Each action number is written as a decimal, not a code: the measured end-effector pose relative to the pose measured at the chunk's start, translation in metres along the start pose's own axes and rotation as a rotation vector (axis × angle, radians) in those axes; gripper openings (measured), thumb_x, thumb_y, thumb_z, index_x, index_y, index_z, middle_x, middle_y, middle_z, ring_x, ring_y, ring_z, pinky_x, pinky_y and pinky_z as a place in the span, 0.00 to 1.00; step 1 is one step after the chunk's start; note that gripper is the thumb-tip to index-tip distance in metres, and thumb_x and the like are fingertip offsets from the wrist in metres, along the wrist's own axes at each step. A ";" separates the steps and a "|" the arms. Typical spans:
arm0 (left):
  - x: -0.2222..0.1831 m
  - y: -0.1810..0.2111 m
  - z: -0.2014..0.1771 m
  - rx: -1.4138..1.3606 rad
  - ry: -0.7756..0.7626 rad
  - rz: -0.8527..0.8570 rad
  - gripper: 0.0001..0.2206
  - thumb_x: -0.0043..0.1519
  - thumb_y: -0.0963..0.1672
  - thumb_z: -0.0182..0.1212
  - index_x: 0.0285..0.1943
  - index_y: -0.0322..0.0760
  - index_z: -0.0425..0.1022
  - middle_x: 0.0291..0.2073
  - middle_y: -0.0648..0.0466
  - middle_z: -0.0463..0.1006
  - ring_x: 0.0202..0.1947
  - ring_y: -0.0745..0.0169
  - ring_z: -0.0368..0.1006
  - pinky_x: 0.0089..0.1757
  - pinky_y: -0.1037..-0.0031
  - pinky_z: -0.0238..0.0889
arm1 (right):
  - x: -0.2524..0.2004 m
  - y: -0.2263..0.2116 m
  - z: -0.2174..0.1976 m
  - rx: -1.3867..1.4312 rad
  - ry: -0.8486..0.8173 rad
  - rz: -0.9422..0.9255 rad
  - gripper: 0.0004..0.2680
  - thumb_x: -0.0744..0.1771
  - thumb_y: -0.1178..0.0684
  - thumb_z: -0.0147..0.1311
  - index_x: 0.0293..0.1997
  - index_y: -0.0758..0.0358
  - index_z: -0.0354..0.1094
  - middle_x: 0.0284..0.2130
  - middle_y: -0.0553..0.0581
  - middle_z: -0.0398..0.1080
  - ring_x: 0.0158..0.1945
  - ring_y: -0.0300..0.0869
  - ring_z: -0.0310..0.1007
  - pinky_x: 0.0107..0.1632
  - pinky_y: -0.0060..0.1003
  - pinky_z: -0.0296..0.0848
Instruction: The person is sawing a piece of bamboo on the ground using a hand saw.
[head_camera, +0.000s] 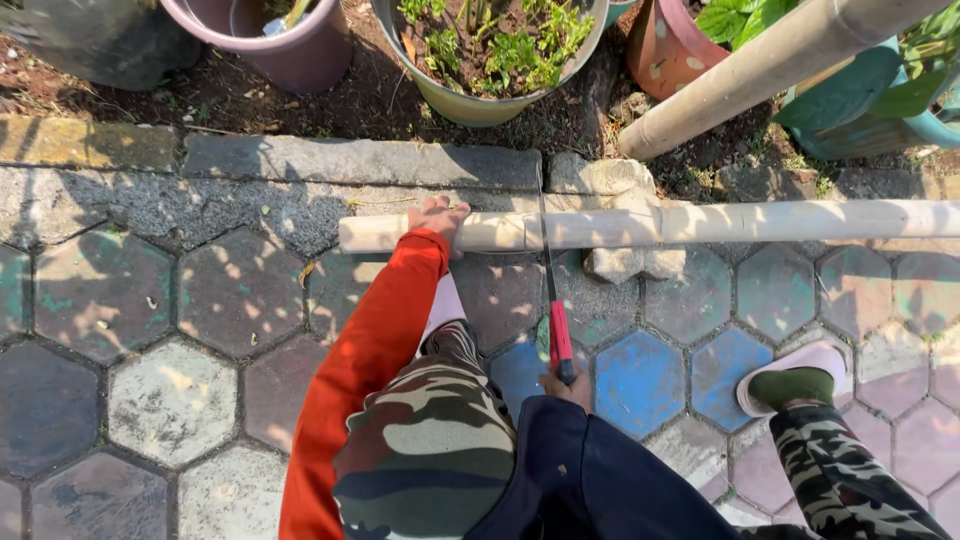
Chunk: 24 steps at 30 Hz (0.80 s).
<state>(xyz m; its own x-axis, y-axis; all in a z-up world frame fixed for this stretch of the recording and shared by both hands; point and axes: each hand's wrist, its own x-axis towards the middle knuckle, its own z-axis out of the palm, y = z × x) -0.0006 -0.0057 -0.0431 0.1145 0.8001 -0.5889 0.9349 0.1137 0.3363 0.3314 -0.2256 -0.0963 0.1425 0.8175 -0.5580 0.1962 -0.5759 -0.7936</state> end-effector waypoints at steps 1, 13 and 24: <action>0.003 -0.001 0.006 0.015 -0.002 0.019 0.37 0.43 0.45 0.82 0.62 0.54 0.65 0.61 0.50 0.66 0.64 0.45 0.59 0.53 0.46 0.56 | 0.000 -0.014 0.006 -0.040 0.020 0.025 0.07 0.57 0.61 0.59 0.32 0.65 0.68 0.17 0.51 0.65 0.19 0.37 0.63 0.24 0.36 0.59; 0.003 -0.004 0.005 0.005 0.037 0.037 0.38 0.43 0.44 0.81 0.65 0.53 0.66 0.62 0.49 0.68 0.65 0.44 0.60 0.55 0.47 0.56 | 0.018 -0.014 0.012 -0.266 0.057 -0.092 0.07 0.58 0.56 0.61 0.32 0.67 0.70 0.18 0.55 0.67 0.22 0.40 0.65 0.28 0.40 0.64; -0.002 -0.001 -0.001 0.015 0.025 0.009 0.36 0.46 0.45 0.81 0.64 0.51 0.66 0.62 0.48 0.67 0.66 0.44 0.59 0.56 0.48 0.56 | -0.010 -0.028 0.015 -0.122 0.045 -0.110 0.08 0.57 0.58 0.61 0.35 0.65 0.68 0.18 0.53 0.64 0.21 0.38 0.63 0.26 0.38 0.60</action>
<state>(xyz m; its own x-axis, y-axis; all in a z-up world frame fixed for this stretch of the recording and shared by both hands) -0.0018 -0.0065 -0.0417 0.1146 0.8152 -0.5677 0.9387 0.0980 0.3304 0.3102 -0.2177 -0.0725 0.1564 0.8764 -0.4555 0.3292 -0.4811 -0.8125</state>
